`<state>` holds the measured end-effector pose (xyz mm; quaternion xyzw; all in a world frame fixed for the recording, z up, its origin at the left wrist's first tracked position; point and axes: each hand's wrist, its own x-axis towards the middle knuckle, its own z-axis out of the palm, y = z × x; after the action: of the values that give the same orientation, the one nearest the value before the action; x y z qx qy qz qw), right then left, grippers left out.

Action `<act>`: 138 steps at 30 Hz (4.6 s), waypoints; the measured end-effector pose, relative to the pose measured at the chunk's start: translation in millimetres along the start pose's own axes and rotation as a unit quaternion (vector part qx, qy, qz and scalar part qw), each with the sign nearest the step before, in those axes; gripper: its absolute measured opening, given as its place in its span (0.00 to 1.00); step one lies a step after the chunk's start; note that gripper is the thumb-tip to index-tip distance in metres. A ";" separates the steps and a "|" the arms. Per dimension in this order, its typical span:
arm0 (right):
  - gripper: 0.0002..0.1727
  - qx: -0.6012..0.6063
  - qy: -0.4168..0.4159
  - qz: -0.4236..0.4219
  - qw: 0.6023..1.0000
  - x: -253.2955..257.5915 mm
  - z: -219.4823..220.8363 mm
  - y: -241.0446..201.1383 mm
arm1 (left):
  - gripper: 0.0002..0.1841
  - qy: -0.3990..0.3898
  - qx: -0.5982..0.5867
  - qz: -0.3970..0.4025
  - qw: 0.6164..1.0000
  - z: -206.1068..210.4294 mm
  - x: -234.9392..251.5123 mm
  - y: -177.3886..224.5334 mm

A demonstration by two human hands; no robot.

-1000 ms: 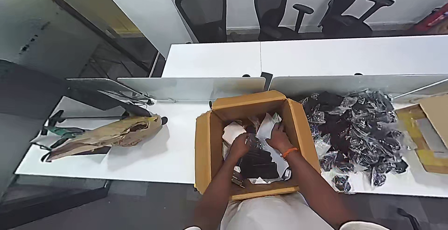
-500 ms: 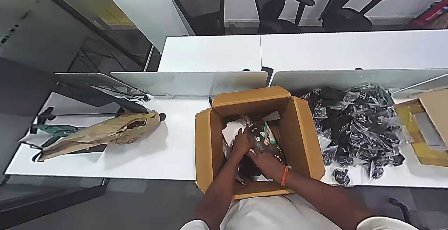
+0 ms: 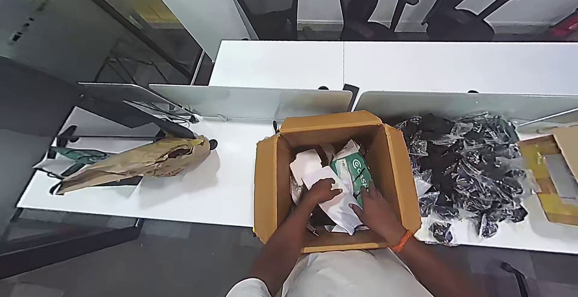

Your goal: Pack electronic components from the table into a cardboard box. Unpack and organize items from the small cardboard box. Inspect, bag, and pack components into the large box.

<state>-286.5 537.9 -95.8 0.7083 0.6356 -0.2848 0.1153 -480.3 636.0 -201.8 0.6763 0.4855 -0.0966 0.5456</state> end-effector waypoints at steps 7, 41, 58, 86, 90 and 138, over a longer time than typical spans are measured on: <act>0.53 0.062 -0.034 0.084 0.994 28.0 7.0 2.8 | 0.31 0.043 -0.117 0.045 0.991 1.8 7.4 31.3; 0.46 0.090 -0.097 0.058 0.990 118.4 -17.4 -7.5 | 0.23 -0.023 0.005 -0.098 0.995 -4.2 -20.0 36.8; 0.11 -0.150 -0.147 -0.105 0.972 58.5 14.4 -46.8 | 0.23 -0.012 -0.047 -0.147 0.988 -12.1 -29.2 21.8; 0.24 0.739 0.164 -0.042 0.652 -20.7 -76.5 65.4 | 0.26 0.015 0.060 -0.115 0.991 -10.4 -18.9 16.7; 0.24 0.758 0.125 -0.042 0.639 -13.4 -73.9 69.9 | 0.25 0.017 0.060 -0.107 0.992 -9.7 -17.7 15.6; 0.35 -0.126 -0.243 0.066 0.959 107.4 67.5 -21.0 | 0.17 -0.097 -0.016 -0.102 0.990 -16.2 -10.5 2.8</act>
<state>-320.9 595.6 -205.5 0.6373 0.5713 -0.3577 0.3735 -490.0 643.8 -186.8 0.6022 0.4980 -0.2087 0.5880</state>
